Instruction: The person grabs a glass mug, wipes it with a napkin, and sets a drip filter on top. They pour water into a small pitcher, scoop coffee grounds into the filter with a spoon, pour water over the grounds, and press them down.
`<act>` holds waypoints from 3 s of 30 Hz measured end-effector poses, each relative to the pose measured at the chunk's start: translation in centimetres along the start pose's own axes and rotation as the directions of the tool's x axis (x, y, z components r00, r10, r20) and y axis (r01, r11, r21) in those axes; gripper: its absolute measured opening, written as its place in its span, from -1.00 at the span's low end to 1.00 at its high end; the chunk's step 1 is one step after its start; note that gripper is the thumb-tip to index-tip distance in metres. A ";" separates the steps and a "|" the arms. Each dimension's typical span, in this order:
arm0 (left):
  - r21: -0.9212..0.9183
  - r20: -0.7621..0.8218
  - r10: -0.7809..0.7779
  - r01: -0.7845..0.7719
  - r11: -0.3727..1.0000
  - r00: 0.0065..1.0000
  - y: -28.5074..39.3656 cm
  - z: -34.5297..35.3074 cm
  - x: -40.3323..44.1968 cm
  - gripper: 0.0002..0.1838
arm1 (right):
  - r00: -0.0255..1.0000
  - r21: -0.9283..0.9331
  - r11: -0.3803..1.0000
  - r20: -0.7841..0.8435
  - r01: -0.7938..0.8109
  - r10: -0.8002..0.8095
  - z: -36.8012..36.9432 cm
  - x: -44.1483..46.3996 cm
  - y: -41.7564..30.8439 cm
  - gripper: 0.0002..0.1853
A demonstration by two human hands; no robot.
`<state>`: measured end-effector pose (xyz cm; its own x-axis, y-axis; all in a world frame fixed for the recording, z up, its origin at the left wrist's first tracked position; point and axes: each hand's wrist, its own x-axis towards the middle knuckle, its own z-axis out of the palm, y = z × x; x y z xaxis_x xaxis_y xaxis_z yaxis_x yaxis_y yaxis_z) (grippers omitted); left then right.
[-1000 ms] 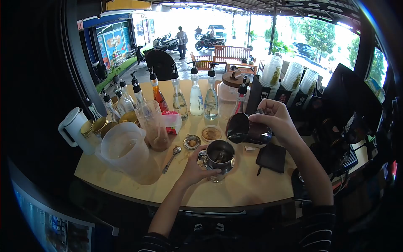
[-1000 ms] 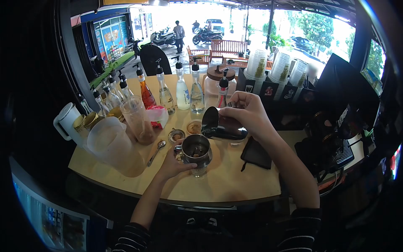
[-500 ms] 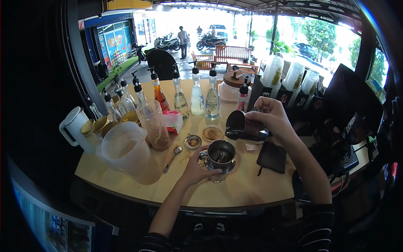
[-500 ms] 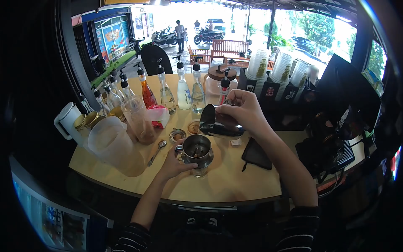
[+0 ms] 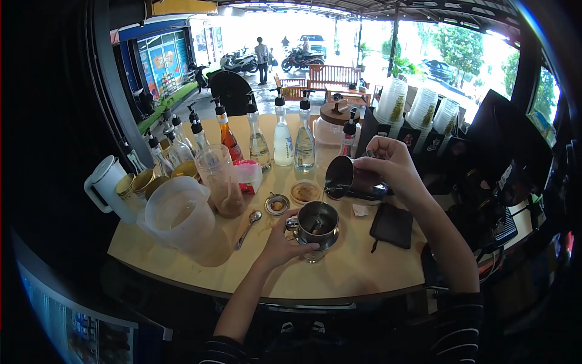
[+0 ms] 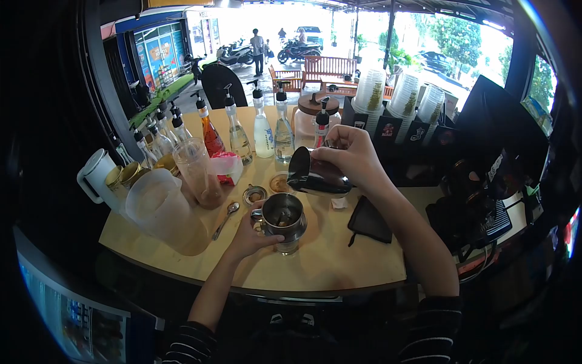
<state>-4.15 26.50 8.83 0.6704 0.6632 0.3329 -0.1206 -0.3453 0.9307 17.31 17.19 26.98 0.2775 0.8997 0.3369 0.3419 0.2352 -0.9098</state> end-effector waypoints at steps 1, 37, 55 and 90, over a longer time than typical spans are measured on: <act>-0.003 0.000 -0.017 0.017 1.000 1.000 0.1 0.0 0.0 -0.09 | 1.000 0.029 1.000 0.010 -0.011 0.011 0.1 -0.2 -0.3 -0.78; 0.703 -0.416 -0.155 0.425 0.571 0.896 -5.1 -8.1 -1.8 -0.85 | 0.903 0.633 0.766 -0.259 -0.108 0.342 2.3 -5.2 18.3 -0.79; -0.515 -0.267 -0.124 -0.033 0.857 0.956 7.8 -3.3 -1.1 -0.88 | 0.891 -0.322 0.858 -0.083 0.401 -0.447 2.8 -8.1 8.8 -0.59; 0.322 -0.074 0.096 -0.067 0.944 0.993 5.0 0.1 0.4 -0.17 | 0.680 -0.443 0.523 0.377 0.728 -0.629 3.0 -7.3 7.0 -0.64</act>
<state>-4.45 24.94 13.61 0.5996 0.6744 0.4309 0.0768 -0.5844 0.8078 14.94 13.37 17.40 -0.3643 0.6028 0.7099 0.7785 0.6155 -0.1231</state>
